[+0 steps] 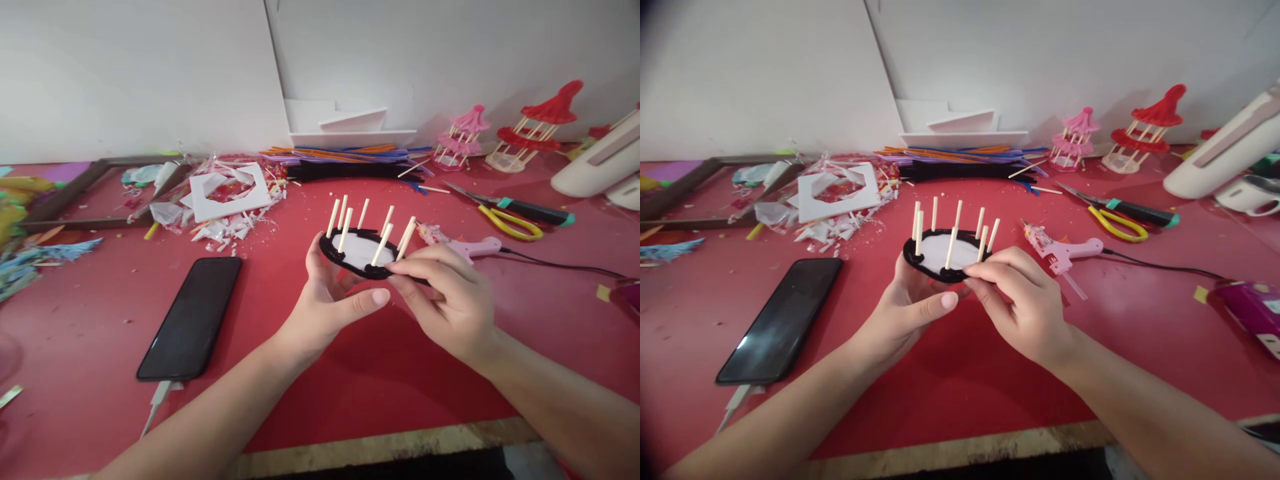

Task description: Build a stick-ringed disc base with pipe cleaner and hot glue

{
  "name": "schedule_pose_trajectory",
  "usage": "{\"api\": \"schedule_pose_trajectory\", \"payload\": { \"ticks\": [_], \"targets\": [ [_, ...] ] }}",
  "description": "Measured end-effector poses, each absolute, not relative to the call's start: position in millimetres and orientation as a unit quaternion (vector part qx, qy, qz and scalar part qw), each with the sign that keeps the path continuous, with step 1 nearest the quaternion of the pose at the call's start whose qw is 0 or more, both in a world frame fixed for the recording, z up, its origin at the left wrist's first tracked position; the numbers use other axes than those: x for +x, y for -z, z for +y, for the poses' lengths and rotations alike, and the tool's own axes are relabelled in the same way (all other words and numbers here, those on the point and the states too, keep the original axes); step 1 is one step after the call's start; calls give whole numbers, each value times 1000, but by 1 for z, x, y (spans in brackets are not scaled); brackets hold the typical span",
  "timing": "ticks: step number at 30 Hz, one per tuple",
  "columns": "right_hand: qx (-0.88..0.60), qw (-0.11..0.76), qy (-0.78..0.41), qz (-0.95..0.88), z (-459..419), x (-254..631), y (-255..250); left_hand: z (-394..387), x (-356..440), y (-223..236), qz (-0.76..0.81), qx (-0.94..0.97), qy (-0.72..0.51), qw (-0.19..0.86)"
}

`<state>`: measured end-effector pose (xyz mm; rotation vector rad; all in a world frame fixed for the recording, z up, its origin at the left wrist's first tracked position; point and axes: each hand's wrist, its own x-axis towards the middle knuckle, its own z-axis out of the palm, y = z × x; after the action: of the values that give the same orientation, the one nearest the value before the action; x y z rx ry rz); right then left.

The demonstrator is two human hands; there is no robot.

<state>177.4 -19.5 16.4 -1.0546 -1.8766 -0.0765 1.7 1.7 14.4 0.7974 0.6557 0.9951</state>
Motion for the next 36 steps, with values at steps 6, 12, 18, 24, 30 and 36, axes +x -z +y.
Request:
{"api": "schedule_pose_trajectory", "payload": {
  "ticks": [6,12,18,24,30,36],
  "targets": [
    [-436,473,45,-764,-20,178,-17,4,-1,-16,312,323,-405,797],
    [-409,443,98,-792,-22,179,-15,8,-1,-13,296,293,-390,821],
    [-408,429,144,-793,-22,178,-16,7,1,-12,286,306,-416,807],
    [-407,424,164,-792,-23,175,-18,6,3,-13,301,343,-441,773],
    [-408,427,168,-789,-23,173,-20,5,3,-11,328,357,-437,758],
    [-396,428,154,-798,-22,175,-19,6,2,-11,340,351,-427,761]
  ]
}}
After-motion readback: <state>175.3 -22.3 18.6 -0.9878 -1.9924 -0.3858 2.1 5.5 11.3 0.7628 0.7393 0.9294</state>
